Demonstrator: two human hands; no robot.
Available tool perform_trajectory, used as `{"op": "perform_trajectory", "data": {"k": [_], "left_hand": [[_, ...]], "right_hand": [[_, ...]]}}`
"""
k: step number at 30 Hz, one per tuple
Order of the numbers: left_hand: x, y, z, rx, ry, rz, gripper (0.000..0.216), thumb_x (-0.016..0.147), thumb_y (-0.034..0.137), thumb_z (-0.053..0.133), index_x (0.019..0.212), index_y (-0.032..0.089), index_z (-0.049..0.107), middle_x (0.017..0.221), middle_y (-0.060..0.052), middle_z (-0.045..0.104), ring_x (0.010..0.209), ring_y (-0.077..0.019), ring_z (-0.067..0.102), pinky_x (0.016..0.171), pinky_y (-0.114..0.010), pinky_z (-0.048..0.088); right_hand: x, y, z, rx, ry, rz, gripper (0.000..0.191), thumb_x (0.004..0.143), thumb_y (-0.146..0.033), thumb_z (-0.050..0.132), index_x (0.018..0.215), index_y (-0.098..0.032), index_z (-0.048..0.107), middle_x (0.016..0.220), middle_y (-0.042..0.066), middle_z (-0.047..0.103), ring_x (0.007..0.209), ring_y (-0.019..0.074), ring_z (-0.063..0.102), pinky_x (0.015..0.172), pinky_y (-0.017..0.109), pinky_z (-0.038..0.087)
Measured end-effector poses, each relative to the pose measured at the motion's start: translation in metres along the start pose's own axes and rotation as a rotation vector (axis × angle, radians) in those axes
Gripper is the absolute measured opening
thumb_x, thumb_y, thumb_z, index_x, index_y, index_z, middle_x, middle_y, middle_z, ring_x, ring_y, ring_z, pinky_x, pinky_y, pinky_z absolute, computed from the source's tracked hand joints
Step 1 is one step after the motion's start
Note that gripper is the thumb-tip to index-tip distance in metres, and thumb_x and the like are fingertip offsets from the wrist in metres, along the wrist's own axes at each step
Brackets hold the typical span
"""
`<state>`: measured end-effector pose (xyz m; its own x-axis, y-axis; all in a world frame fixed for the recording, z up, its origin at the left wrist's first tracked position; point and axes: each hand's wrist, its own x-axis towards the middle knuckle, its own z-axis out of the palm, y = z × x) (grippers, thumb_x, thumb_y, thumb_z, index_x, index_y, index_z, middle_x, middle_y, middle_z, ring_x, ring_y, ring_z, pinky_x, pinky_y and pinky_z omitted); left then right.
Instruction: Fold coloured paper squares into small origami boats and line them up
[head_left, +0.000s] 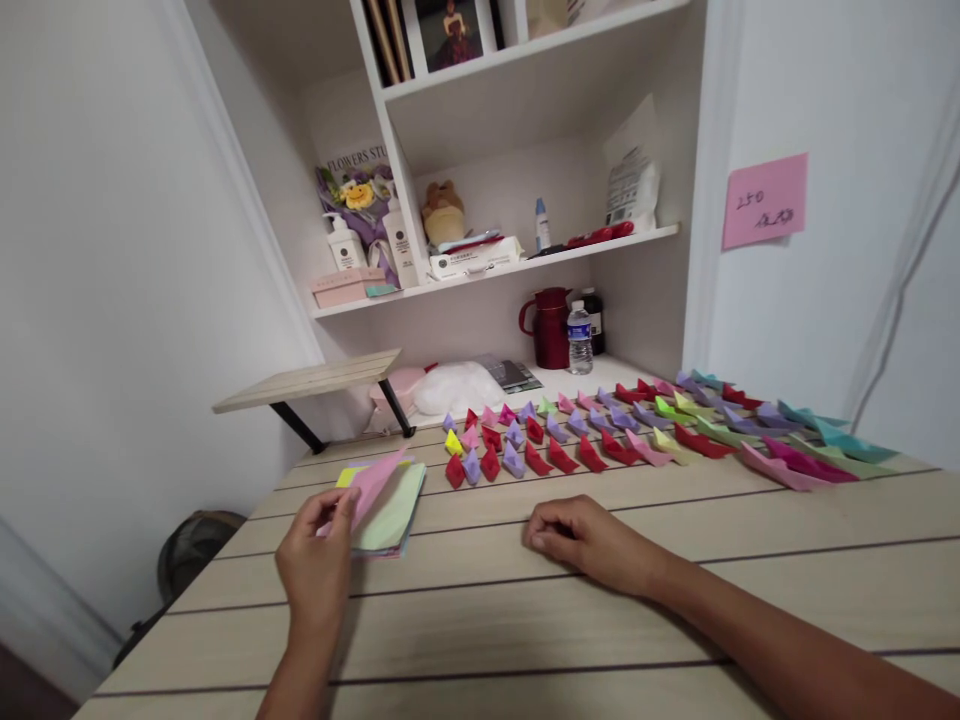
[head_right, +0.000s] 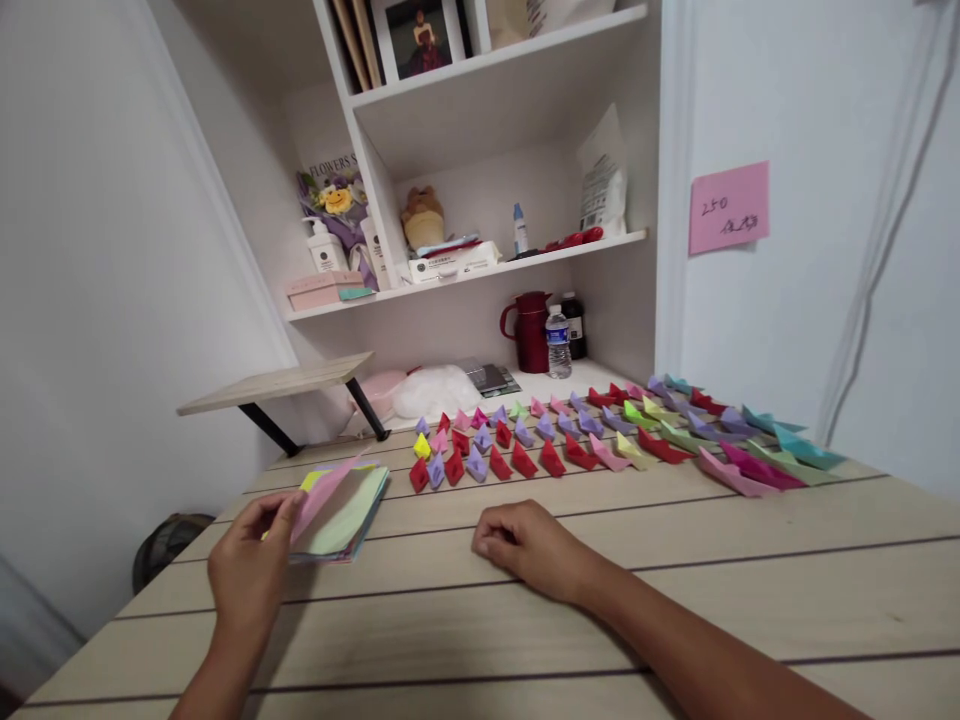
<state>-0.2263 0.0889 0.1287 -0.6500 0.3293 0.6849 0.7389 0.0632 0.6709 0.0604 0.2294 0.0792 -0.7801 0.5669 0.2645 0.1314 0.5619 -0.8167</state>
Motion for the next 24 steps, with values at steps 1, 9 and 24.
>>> {"op": "perform_trajectory", "data": {"k": [1, 9, 24], "left_hand": [[0.000, -0.001, 0.000, -0.002, 0.008, 0.000, 0.037, 0.075, 0.056, 0.061, 0.079, 0.020, 0.070, 0.074, -0.001, 0.070, 0.069, -0.0177, 0.063, 0.067, -0.028, 0.049], [-0.006, 0.003, 0.001, -0.051, 0.076, 0.210, 0.024, 0.082, 0.043, 0.064, 0.078, 0.020, 0.070, 0.077, -0.001, 0.070, 0.072, -0.0157, 0.063, 0.071, -0.028, 0.049], [-0.075, 0.055, 0.012, -0.481, -0.753, 0.826, 0.044, 0.098, 0.052, 0.032, 0.113, 0.020, 0.059, 0.081, -0.004, 0.067, 0.072, -0.0153, 0.063, 0.068, -0.031, 0.053]], "right_hand": [[0.000, 0.000, 0.000, 0.002, -0.003, 0.001, 0.018, 0.087, -0.029, 0.056, 0.077, -0.017, 0.064, 0.064, -0.003, 0.052, 0.059, 0.0112, 0.042, 0.055, 0.022, 0.032], [0.000, 0.002, 0.001, 0.031, -0.018, 0.011, 0.016, 0.088, -0.031, 0.057, 0.085, -0.017, 0.065, 0.064, -0.004, 0.048, 0.058, 0.0105, 0.040, 0.055, 0.022, 0.032], [0.004, 0.035, -0.041, 0.134, 0.613, 0.027, 0.034, 0.089, -0.044, 0.053, 0.109, -0.017, 0.062, 0.064, -0.005, 0.049, 0.050, 0.0113, 0.047, 0.049, 0.024, 0.039]]}}
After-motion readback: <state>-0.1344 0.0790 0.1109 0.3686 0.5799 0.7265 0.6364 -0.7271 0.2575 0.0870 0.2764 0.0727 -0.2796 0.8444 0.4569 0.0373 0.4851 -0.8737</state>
